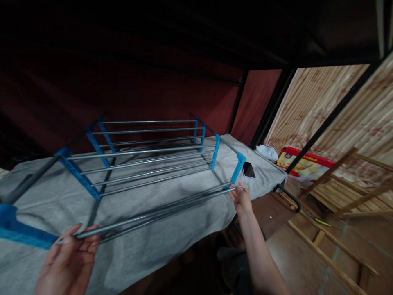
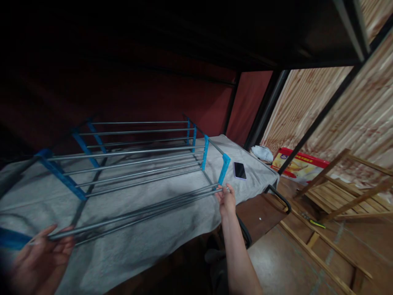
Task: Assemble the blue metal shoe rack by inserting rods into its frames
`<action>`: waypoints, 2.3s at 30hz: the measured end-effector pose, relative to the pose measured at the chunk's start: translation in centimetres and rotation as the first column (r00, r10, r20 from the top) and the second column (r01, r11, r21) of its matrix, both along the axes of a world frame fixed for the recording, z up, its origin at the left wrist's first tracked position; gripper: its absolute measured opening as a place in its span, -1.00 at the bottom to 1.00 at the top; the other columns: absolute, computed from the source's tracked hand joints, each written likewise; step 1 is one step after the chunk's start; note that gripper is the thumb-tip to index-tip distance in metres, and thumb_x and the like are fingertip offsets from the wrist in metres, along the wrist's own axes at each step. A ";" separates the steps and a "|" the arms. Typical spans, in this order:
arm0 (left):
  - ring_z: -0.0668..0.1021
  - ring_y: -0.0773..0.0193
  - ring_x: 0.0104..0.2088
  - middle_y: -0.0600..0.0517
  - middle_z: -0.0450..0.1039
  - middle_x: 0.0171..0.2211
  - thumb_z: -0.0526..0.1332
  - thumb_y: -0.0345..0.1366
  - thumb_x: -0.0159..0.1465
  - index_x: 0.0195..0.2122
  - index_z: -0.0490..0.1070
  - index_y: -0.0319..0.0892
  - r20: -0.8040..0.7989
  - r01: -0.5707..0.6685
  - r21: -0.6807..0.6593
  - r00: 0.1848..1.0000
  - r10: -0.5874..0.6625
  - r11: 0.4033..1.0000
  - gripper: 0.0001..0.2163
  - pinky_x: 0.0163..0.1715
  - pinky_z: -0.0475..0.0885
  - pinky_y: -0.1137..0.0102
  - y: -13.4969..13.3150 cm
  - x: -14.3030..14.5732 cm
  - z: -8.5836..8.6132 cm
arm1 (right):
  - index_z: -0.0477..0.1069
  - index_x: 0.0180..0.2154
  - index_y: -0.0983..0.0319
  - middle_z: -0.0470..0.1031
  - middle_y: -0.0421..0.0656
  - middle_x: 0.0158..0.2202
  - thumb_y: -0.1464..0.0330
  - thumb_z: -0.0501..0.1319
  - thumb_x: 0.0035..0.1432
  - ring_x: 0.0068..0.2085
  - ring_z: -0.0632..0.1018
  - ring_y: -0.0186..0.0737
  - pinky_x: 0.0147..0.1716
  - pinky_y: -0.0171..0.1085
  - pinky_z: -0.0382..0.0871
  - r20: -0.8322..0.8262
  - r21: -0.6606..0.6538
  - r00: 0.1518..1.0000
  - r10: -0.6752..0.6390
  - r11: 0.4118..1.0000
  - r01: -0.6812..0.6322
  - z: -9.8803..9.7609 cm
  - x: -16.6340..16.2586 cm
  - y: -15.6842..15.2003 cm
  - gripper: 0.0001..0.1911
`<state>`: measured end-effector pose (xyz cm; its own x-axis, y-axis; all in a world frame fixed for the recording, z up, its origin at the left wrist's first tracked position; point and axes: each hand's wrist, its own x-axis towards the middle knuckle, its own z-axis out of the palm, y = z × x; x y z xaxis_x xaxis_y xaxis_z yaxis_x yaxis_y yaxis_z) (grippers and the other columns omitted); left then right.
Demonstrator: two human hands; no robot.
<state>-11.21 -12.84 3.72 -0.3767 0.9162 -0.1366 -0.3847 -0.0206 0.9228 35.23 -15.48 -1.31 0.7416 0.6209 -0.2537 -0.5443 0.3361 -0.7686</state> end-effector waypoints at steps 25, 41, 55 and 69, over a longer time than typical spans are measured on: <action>0.52 0.29 -0.33 -0.11 0.54 -0.16 0.47 -0.07 -0.06 -0.20 0.47 -0.18 -0.005 0.155 0.115 0.988 -0.156 0.981 -0.55 -0.33 0.46 0.49 -0.9 3.3 -0.6 | 0.39 -0.31 0.22 0.44 -0.22 -0.50 0.39 0.20 0.01 -0.48 0.51 -0.31 -0.40 -0.29 0.48 0.188 -0.508 0.886 0.425 0.814 -0.283 -2.8 -2.3 -0.7 -0.87; 0.49 0.26 -0.31 -0.03 0.53 -0.24 0.25 -0.03 0.21 -0.14 0.37 -0.15 -0.254 0.277 0.214 0.942 -0.220 0.937 -0.67 -0.25 0.37 0.38 -1.9 9.9 1.5 | 0.33 0.09 0.26 0.40 0.08 0.03 0.40 0.01 0.26 -0.12 0.58 -0.10 -0.17 -0.23 0.33 0.465 -0.792 -0.250 0.849 0.525 0.311 -3.9 -3.8 -2.2 -0.62; 0.52 0.18 -0.17 -0.05 0.49 -0.26 0.04 -0.05 0.35 0.04 0.26 -0.15 -0.337 0.538 0.275 0.830 -0.444 0.797 -0.66 -0.03 0.35 0.24 -4.1 15.2 3.2 | 0.49 -0.22 0.24 0.57 -0.02 -0.21 0.31 0.10 0.17 -0.17 0.57 -0.11 -0.16 -0.24 0.34 0.413 -0.908 -0.396 0.820 0.341 -0.242 -0.7 -11.2 -4.3 -0.76; 0.36 0.32 -0.51 0.07 0.28 -0.53 0.14 -0.02 0.29 -0.02 0.44 -0.13 -0.560 0.509 0.175 0.756 -0.340 0.843 -0.64 -0.52 0.26 0.46 -5.1 11.6 3.2 | 0.52 -0.12 0.13 0.55 -0.18 -0.22 0.14 0.31 0.04 -0.18 0.52 -0.20 -0.16 -0.26 0.36 0.403 -0.571 -0.267 0.875 0.013 -0.821 1.6 -13.5 -4.3 -0.64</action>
<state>0.40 -17.92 6.96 0.1249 0.9575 0.2601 0.0793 -0.2710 0.9593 21.74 -19.79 0.30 -0.5794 0.7798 -0.2371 0.2577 -0.1007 -0.9610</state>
